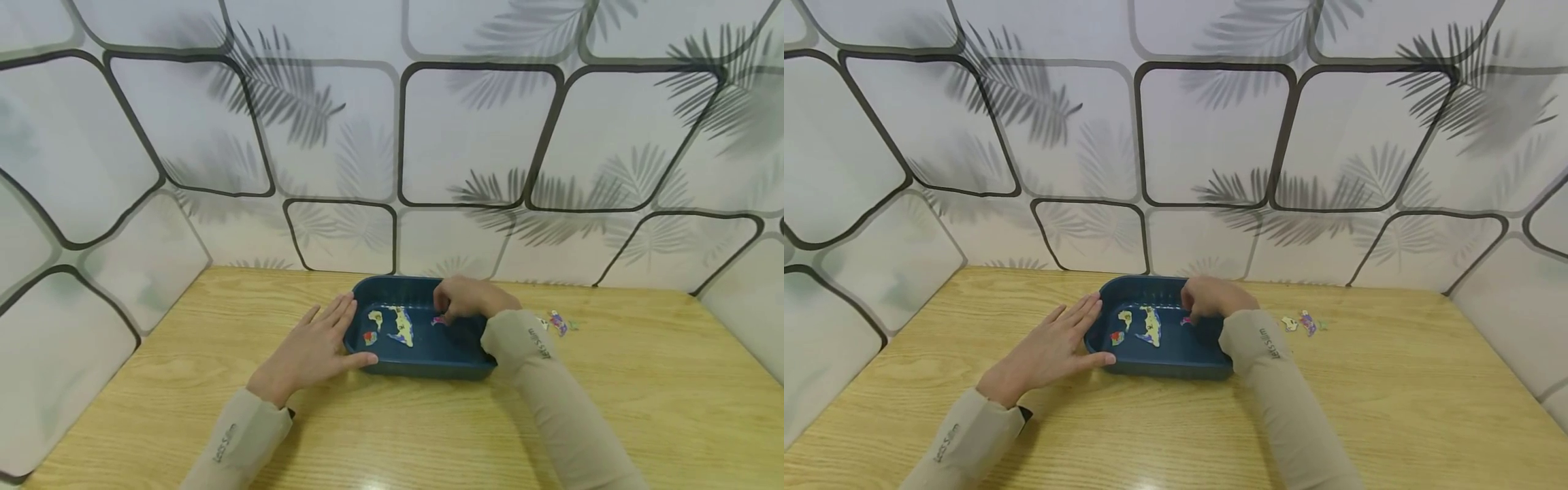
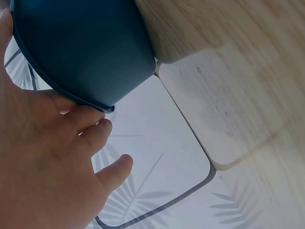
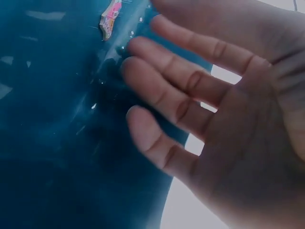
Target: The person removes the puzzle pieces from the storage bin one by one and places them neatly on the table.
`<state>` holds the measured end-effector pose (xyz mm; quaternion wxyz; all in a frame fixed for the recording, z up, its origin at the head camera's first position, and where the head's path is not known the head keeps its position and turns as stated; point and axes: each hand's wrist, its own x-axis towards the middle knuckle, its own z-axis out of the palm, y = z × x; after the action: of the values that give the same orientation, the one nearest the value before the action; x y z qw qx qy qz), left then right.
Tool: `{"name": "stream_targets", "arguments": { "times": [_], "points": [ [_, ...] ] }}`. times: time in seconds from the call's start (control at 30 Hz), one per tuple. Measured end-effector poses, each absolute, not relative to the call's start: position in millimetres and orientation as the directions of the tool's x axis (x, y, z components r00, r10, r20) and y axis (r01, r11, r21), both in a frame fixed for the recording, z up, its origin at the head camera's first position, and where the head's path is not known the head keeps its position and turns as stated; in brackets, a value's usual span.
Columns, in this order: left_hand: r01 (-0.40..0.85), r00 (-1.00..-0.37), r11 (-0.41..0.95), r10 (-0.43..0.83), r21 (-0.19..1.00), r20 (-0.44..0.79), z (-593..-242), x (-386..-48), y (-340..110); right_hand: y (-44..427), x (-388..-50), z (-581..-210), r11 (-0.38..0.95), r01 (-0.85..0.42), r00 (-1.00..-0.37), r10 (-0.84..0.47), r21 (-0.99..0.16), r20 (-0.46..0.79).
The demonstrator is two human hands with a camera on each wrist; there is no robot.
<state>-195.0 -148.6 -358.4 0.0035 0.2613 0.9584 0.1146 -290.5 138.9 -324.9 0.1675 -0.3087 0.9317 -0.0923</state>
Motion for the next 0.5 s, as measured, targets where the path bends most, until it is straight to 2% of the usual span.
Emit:
{"name": "stream_targets", "arguments": {
  "times": [0.23,0.5],
  "points": [
    [0.504,-0.861,0.836,0.506,0.218,0.050,-358.7,-195.0,-148.2,137.8,-290.8,-330.8,0.843,-0.463,-0.777,-0.535,-0.275,-0.331],
    [0.504,-0.862,0.838,0.505,0.211,0.054,-359.3,-194.8,-148.7,135.5,-292.0,-334.3,0.816,-0.466,-0.763,-0.566,-0.341,-0.312]
  ]
}}
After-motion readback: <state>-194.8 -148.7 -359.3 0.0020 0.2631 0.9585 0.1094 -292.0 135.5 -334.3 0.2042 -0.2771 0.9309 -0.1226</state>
